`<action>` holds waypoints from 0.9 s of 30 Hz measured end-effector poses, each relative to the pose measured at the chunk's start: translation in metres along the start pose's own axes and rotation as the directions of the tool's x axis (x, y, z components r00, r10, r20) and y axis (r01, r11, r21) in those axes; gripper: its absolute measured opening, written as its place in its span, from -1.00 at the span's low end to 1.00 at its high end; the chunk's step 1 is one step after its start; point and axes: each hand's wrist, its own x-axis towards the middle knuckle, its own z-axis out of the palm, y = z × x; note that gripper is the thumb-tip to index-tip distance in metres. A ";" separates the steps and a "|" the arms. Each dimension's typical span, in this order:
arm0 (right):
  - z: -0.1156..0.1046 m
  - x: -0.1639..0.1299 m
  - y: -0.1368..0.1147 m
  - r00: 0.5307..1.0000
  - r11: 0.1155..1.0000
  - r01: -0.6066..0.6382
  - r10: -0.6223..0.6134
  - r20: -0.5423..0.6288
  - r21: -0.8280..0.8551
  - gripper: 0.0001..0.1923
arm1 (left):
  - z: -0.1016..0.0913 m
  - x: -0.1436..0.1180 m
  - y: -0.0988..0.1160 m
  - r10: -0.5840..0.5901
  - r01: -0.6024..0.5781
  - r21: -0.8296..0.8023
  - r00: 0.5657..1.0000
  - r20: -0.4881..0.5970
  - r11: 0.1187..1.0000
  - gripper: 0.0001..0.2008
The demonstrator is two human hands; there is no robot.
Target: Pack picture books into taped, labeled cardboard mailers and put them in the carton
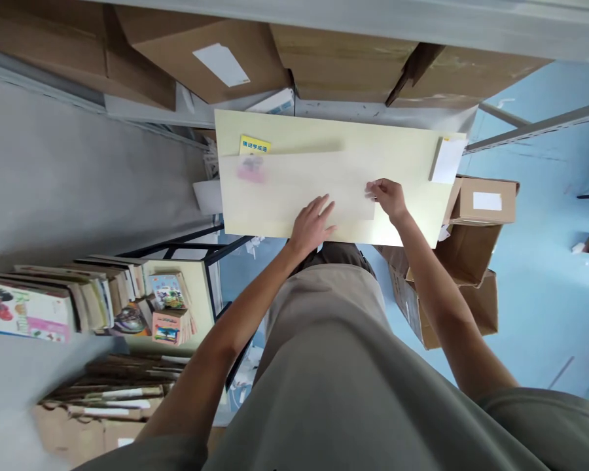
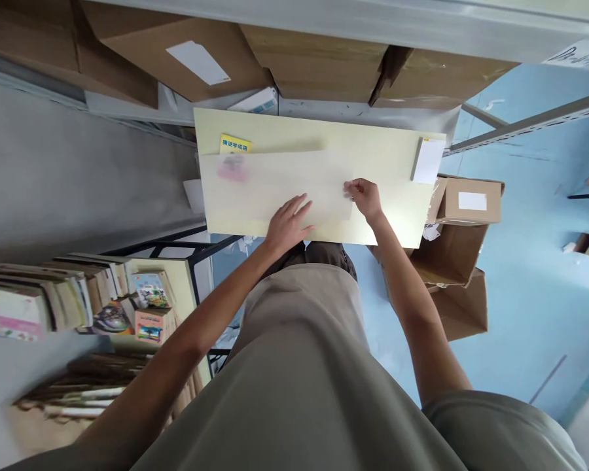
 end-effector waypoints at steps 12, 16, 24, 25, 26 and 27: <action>0.037 0.011 -0.016 0.989 0.977 0.103 -0.121 -0.089 -0.185 -0.40 | -0.018 -0.032 -0.091 -0.387 0.387 -0.016 0.916 -0.109 0.922 -0.79; 0.050 0.014 -0.031 0.969 0.927 0.176 -0.222 -0.107 -0.331 -0.40 | -0.025 -0.025 -0.119 -0.481 0.455 -0.157 0.830 -0.283 0.877 -0.68; 0.054 0.001 -0.051 0.954 0.884 0.236 -0.289 -0.075 -0.403 -0.46 | -0.038 -0.017 -0.224 -0.666 0.595 -0.299 0.649 -0.368 0.746 -0.65; 0.054 -0.001 -0.048 0.954 0.891 0.209 -0.276 -0.117 -0.404 -0.46 | -0.037 -0.018 -0.231 -0.670 0.598 -0.303 0.654 -0.352 0.742 -0.67; 0.055 -0.003 -0.045 0.952 0.899 0.179 -0.261 -0.161 -0.401 -0.46 | -0.036 -0.018 -0.237 -0.669 0.597 -0.303 0.661 -0.339 0.743 -0.69; 0.056 -0.004 -0.042 0.948 0.906 0.152 -0.246 -0.202 -0.394 -0.47 | -0.036 -0.018 -0.241 -0.668 0.596 -0.301 0.667 -0.329 0.744 -0.72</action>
